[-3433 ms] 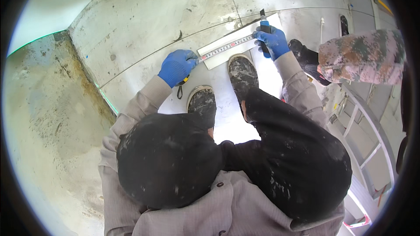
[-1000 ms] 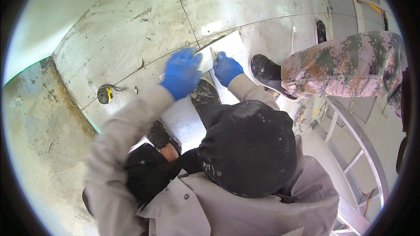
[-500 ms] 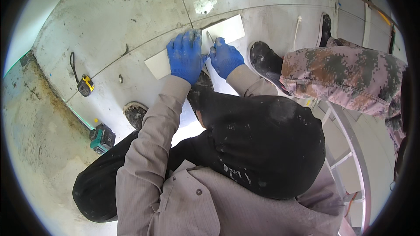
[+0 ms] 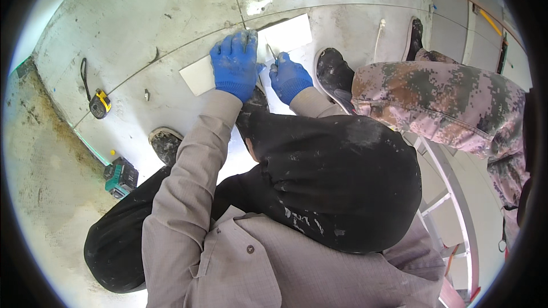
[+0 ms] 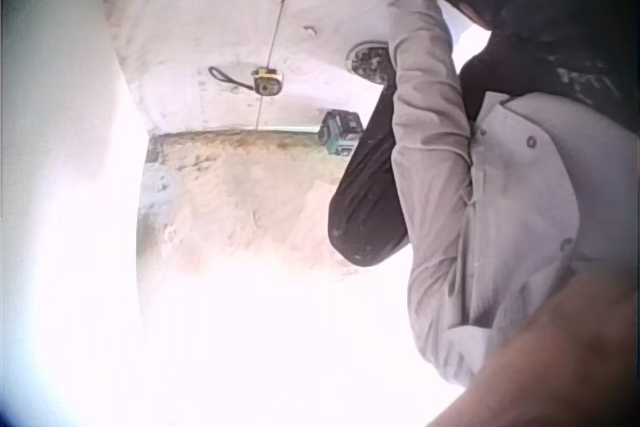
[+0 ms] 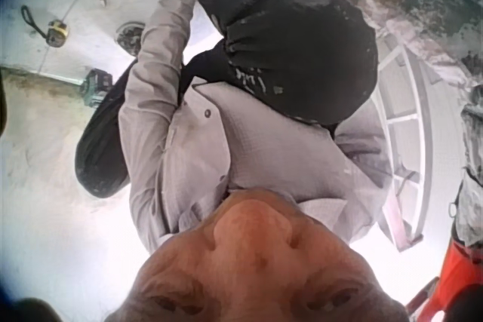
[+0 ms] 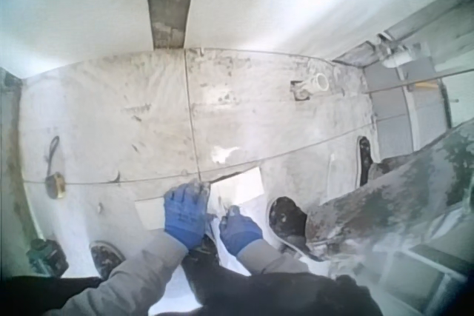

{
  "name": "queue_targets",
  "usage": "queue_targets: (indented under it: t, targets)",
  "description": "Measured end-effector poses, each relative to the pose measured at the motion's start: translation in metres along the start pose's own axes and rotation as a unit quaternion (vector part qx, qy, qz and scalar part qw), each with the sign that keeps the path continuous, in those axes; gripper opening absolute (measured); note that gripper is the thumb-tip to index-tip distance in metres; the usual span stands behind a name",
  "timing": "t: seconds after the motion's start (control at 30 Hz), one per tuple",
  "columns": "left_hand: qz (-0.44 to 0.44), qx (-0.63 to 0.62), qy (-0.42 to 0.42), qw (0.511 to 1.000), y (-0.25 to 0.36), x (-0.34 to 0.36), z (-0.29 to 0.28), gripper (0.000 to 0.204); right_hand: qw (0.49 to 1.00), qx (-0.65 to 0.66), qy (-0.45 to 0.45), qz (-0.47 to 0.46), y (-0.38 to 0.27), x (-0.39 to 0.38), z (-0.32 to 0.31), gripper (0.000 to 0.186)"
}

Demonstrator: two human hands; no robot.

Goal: The person applies expanding foam around a pipe protruding from the wall, then measures and cuts a white tile trim piece to fit around the pipe. They use a utility knife to score and snap the trim, and a tape measure to verify dimensions before positioning the piece against the wall.

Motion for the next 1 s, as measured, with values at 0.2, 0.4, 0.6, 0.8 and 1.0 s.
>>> queue_targets:
  t: [0.2, 0.4, 0.6, 0.8, 1.0]
  targets:
    - [0.001, -0.009, 0.016, 1.000, -0.001, 0.005, -0.002, 0.084, 1.000, 0.015, 0.020, -0.009, 0.007, -0.006, 0.002, 0.032]
    - [-0.009, 0.012, 0.011, 1.000, 0.001, -0.003, 0.000, 0.084, 0.986, 0.167, 0.020, -0.003, 0.030, -0.026, 0.011, 0.035]
    - [0.012, -0.023, 0.055, 0.998, -0.002, 0.002, -0.001, 0.083, 0.986, 0.078, 0.101, -0.108, 0.003, 0.012, 0.000, 0.031]
    - [0.010, -0.035, 0.043, 0.998, -0.003, -0.003, -0.001, 0.083, 0.991, 0.081, 0.078, -0.079, -0.007, 0.018, -0.003, 0.036]
    - [0.012, -0.048, 0.052, 0.997, -0.004, 0.000, -0.004, 0.081, 0.992, 0.062, 0.064, -0.086, -0.005, 0.021, -0.006, 0.038]
Point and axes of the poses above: each hand's wrist, its own x-axis towards the middle knuckle, its own z-axis out of the palm, y = z × x, the point moved 2 cm from there along x, towards the middle knuckle, and after that the axes turned 9 degrees about x, right-handed, at the moved point
